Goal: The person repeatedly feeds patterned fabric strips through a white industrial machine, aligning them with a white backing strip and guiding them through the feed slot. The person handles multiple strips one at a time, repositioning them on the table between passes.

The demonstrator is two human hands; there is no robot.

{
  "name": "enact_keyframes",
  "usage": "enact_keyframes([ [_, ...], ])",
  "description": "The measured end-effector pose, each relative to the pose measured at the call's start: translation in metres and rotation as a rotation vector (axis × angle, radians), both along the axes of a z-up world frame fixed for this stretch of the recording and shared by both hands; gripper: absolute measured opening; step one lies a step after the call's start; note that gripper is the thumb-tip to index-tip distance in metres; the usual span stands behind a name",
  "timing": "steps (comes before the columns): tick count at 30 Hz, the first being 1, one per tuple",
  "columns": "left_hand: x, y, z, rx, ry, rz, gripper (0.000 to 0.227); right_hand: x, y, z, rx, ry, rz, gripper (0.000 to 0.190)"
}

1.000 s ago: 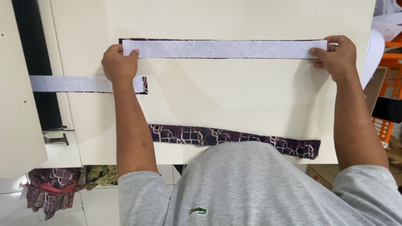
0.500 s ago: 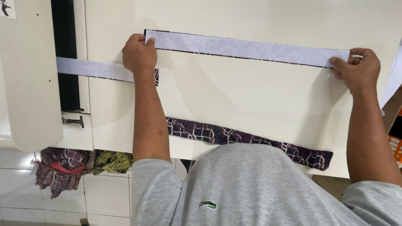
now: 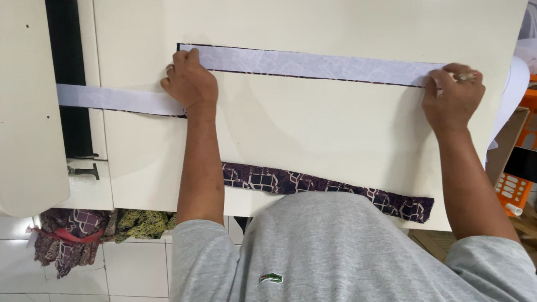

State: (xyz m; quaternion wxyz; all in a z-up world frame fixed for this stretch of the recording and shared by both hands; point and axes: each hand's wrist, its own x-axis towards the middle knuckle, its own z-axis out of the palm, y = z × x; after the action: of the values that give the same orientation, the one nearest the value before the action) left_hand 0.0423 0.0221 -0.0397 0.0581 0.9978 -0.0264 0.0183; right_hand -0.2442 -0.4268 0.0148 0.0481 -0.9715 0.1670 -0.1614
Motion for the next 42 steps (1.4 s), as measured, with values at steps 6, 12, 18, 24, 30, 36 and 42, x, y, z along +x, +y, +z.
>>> enact_keyframes([
  [6,-0.038,-0.023,0.018,-0.016,0.150,-0.009,0.092,-0.012,0.019,-0.009,-0.051,0.088,0.106,0.020],
  [12,-0.001,-0.009,0.052,0.011,0.257,0.077,0.108,0.004,0.051,-0.010,-0.053,0.147,0.190,0.032],
  [18,0.034,0.016,0.057,-0.023,0.296,0.161,0.109,0.041,0.078,-0.013,0.012,0.190,0.248,0.036],
  [24,0.066,0.051,0.040,-0.039,0.309,0.265,0.107,0.078,0.109,-0.013,-0.016,0.205,0.346,0.039],
  [30,0.102,0.091,0.033,-0.012,0.284,0.318,0.107,0.110,0.136,-0.017,-0.006,0.262,0.422,0.042],
  [36,0.118,0.114,0.028,0.042,0.304,0.359,0.108,0.132,0.158,-0.018,0.039,0.262,0.465,0.041],
  [42,0.128,0.126,0.019,0.059,0.252,0.374,0.107,0.146,0.167,-0.021,0.032,0.307,0.483,0.044],
])
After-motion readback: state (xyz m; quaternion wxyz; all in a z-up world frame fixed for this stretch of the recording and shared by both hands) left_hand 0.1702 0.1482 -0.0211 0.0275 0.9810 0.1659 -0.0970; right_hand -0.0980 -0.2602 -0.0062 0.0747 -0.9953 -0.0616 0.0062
